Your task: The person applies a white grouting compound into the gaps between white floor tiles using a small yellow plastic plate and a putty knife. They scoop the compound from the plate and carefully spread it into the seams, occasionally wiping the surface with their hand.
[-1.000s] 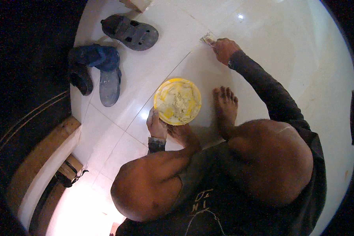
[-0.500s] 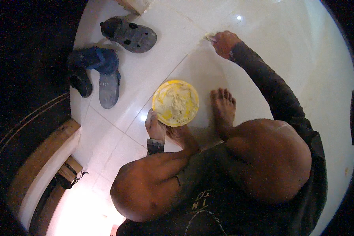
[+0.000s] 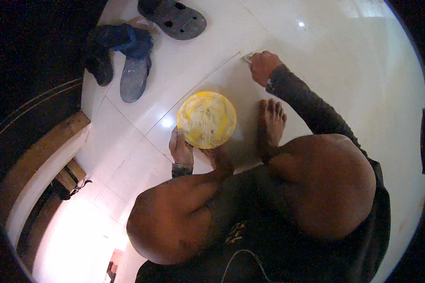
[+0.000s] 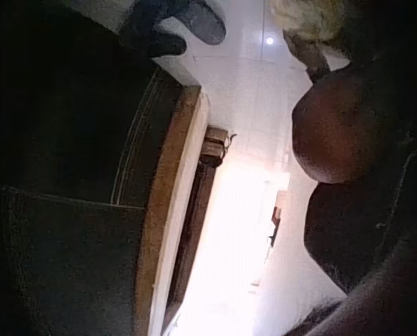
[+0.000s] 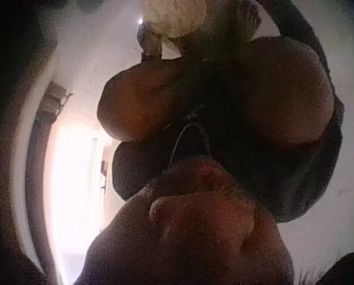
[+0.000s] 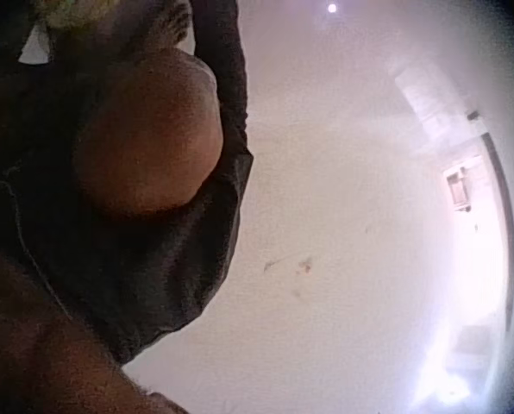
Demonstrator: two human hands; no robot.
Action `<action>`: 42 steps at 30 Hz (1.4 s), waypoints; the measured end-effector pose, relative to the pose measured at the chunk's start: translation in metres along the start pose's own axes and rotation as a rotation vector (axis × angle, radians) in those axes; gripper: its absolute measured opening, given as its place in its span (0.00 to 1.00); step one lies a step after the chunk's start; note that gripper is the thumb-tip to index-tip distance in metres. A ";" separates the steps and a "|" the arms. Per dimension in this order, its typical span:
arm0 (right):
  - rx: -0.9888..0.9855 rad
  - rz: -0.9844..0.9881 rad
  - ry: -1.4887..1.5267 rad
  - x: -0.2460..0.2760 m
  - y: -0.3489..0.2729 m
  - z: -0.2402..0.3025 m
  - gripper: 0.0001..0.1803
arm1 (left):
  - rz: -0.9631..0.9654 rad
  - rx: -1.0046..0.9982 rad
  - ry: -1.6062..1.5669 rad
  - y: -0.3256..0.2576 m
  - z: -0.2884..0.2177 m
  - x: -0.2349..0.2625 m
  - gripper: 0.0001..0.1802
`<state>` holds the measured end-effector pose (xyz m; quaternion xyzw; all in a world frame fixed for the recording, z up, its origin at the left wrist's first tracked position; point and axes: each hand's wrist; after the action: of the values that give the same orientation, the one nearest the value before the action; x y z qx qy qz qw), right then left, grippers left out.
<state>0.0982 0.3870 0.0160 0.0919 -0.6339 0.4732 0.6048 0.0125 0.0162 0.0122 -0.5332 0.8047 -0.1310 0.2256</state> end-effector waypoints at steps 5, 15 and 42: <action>0.036 0.114 -0.054 -0.036 0.033 0.010 0.17 | -0.007 -0.157 0.286 0.002 0.007 0.004 0.21; 0.054 0.007 0.021 -0.051 0.035 0.009 0.24 | 0.064 -0.249 0.347 0.028 0.020 0.004 0.23; -0.067 -0.083 -0.123 0.029 0.061 -0.015 0.19 | 0.123 -0.367 0.335 0.069 0.007 0.006 0.22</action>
<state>0.0592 0.4438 0.0087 0.1265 -0.6810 0.4197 0.5866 -0.0409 0.0386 -0.0267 -0.4860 0.8722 -0.0552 -0.0036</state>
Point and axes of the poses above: each hand's wrist, its own y-axis towards the middle knuckle, its own x-axis out of the back of the hand, z = x × y, and after that the axes turned 14 degrees about -x, right-handed
